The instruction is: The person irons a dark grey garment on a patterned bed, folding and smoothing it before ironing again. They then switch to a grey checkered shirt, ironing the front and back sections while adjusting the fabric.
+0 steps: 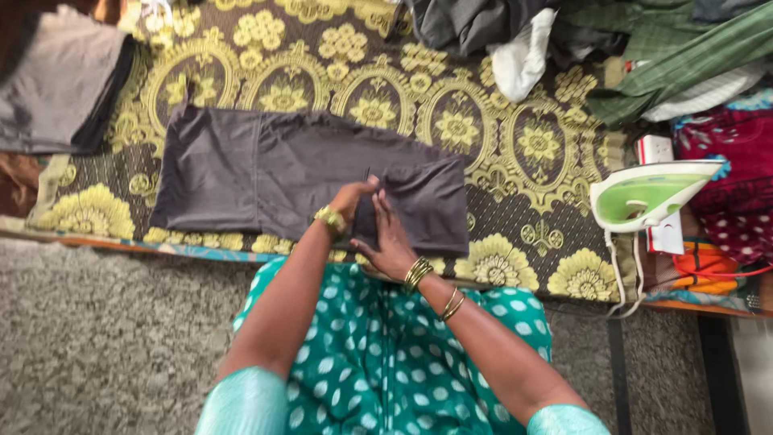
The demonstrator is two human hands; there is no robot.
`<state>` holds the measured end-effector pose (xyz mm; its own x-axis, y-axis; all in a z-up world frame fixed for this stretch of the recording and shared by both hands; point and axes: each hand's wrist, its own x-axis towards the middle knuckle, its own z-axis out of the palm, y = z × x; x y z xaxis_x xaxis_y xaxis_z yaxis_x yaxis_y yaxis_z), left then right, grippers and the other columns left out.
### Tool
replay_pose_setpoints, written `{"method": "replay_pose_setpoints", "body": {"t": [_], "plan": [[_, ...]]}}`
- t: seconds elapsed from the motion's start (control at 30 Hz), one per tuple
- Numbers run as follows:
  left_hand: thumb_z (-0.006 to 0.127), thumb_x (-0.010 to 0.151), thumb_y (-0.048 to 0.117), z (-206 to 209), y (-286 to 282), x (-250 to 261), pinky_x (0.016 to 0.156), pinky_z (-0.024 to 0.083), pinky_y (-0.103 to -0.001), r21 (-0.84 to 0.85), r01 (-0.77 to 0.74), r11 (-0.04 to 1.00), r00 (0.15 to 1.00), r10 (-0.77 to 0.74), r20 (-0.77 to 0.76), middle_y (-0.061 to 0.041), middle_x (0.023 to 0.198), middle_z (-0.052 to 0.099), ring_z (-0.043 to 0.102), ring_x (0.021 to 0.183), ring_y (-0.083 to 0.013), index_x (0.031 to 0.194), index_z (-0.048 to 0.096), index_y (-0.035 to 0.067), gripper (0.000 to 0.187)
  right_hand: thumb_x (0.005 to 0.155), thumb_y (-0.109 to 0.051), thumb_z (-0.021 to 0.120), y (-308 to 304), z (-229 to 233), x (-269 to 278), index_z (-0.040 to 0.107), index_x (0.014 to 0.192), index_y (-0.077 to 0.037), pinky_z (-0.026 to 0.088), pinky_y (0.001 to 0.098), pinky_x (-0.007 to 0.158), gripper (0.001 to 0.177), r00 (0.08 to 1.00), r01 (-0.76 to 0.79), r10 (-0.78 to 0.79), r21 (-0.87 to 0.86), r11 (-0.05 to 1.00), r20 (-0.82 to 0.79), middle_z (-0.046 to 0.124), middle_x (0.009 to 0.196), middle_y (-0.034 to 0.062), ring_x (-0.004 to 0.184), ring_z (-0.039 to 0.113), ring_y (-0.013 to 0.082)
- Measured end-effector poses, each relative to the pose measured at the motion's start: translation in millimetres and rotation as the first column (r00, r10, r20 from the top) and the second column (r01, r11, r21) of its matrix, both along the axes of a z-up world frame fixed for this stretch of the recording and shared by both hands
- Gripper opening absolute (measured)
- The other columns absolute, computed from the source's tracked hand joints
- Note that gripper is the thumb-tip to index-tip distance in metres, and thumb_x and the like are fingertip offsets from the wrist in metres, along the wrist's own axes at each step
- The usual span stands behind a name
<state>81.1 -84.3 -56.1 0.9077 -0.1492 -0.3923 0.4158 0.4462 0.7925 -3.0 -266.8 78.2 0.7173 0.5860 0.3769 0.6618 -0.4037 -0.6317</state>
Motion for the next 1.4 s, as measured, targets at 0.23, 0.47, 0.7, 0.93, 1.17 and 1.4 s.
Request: {"method": "replay_pose_setpoints", "body": {"t": [0.23, 0.47, 0.7, 0.93, 1.17, 1.4], "plan": [[0.074, 0.091, 0.015, 16, -20, 6, 0.095, 0.052, -0.036, 0.725, -0.319, 0.611, 0.936, 0.080, 0.344, -0.018, 0.119, 0.072, 0.069, 0.111, -0.0270, 0.134, 0.056, 0.001, 0.049, 0.104, -0.038, 0.055, 11, 24, -46, 0.058, 0.137, -0.010, 0.047, 0.0434, 0.111, 0.044, 0.933, 0.020, -0.142, -0.346, 0.938, -0.330, 0.058, 0.138, 0.0174, 0.131, 0.056, 0.0360], [0.065, 0.092, -0.008, 133, 16, -15, 0.111, 0.045, -0.042, 0.508, -0.537, 0.674, 0.760, 0.125, 0.638, -0.018, 0.158, 0.045, 0.049, 0.140, -0.0335, 0.156, 0.037, 0.010, 0.073, 0.103, -0.039, 0.051, -28, -115, 12, 0.044, 0.151, -0.011, 0.052, 0.0527, 0.084, 0.057, 0.947, -0.038, 0.248, -0.694, 0.719, 0.206, 0.045, 0.144, 0.0352, 0.115, 0.059, 0.0495], [0.065, 0.091, -0.008, 100, 88, -21, 0.103, 0.049, -0.036, 0.422, -0.473, 0.773, 0.861, 0.304, 0.409, -0.013, 0.150, 0.056, 0.061, 0.130, -0.0294, 0.155, 0.044, 0.014, 0.071, 0.101, -0.035, 0.050, -69, -186, 97, 0.058, 0.138, -0.008, 0.039, 0.0467, 0.118, 0.047, 0.968, 0.238, -0.184, -0.399, 0.886, 0.168, 0.056, 0.146, 0.0200, 0.137, 0.052, 0.0409], [0.068, 0.092, -0.009, 53, -14, 7, 0.083, 0.054, -0.031, 0.454, -0.364, 0.813, 0.920, 0.239, 0.311, -0.011, 0.127, 0.069, 0.062, 0.087, -0.0210, 0.150, 0.053, 0.017, 0.065, 0.101, -0.051, 0.047, -160, -94, 155, 0.042, 0.154, -0.005, 0.026, 0.0433, 0.123, 0.071, 0.925, 0.375, -0.352, -0.499, 0.782, 0.143, 0.039, 0.161, 0.0206, 0.148, 0.036, 0.0362], [0.059, 0.090, -0.012, 112, -59, -9, 0.071, 0.053, -0.029, 0.663, -0.234, 0.711, 0.945, 0.005, 0.327, -0.007, 0.145, 0.056, 0.062, 0.082, -0.0138, 0.159, 0.034, 0.036, 0.088, 0.096, -0.055, 0.046, -196, -132, 147, 0.041, 0.155, -0.010, 0.025, 0.0448, 0.122, 0.074, 0.947, 0.299, -0.269, -0.782, 0.548, 0.174, 0.034, 0.163, 0.0181, 0.148, 0.032, 0.0373], [0.044, 0.071, -0.024, 147, 47, -1, 0.072, 0.053, -0.024, 0.568, -0.380, 0.730, 0.831, -0.002, 0.557, -0.010, 0.132, 0.073, 0.067, 0.092, -0.0097, 0.136, 0.070, 0.023, 0.084, 0.097, -0.042, 0.049, -85, -127, 91, 0.069, 0.114, -0.010, 0.048, 0.0516, 0.106, 0.041, 0.947, 0.315, -0.295, -0.527, 0.789, 0.124, 0.071, 0.122, 0.0191, 0.114, 0.064, 0.0417]]}}
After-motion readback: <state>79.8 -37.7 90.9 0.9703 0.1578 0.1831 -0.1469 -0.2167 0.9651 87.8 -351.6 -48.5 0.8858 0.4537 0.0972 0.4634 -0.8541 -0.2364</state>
